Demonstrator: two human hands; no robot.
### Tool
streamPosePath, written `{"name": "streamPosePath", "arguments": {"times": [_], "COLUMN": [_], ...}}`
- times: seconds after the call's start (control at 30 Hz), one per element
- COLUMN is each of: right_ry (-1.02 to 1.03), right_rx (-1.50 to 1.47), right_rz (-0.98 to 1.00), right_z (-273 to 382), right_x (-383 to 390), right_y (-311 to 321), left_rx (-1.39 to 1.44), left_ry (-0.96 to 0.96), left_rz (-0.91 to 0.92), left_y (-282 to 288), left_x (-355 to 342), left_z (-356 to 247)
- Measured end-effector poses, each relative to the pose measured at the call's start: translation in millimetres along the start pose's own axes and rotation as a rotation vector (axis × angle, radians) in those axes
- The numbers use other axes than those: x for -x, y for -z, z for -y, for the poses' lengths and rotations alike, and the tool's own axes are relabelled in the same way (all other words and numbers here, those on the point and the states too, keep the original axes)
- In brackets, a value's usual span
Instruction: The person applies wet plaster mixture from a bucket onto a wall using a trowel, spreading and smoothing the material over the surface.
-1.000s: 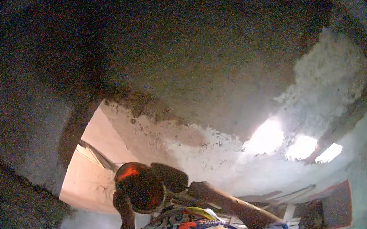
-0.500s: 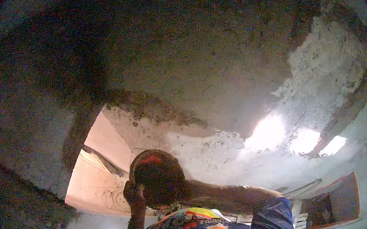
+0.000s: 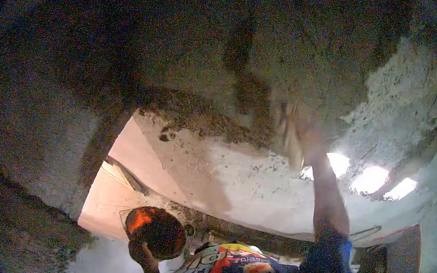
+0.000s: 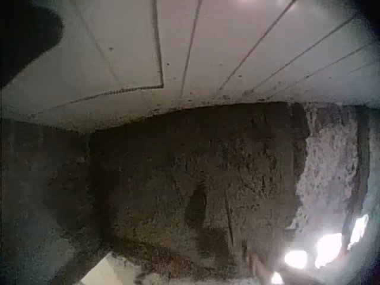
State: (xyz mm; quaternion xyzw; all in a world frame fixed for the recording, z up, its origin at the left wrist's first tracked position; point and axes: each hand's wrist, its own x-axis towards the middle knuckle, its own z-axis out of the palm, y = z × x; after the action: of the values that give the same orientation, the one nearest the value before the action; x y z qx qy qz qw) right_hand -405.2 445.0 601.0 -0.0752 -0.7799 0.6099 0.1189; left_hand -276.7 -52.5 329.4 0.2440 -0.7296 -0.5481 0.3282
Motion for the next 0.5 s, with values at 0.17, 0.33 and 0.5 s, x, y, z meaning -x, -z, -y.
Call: {"name": "streamPosePath", "arguments": {"times": [0.17, 0.33, 0.5], "right_ry": [-0.409, 0.322, 0.032], "right_rx": [0.006, 0.476, 0.943], "right_rz": [0.569, 0.690, 0.835], "right_z": [-149.6, -226.2, -164.0], "right_x": [95.2, 151.2, 138.1], "right_y": [-82.1, -150.2, -177.2], "left_rx": [0.141, 0.099, -0.070], "left_ry": [-0.019, -0.058, -0.223], "left_rz": [-0.047, 0.228, 0.621], "left_y": [-8.8, -58.0, -107.1], "left_x": [-4.6, -7.5, 15.5], "left_z": [67.0, 25.1, -68.0]}}
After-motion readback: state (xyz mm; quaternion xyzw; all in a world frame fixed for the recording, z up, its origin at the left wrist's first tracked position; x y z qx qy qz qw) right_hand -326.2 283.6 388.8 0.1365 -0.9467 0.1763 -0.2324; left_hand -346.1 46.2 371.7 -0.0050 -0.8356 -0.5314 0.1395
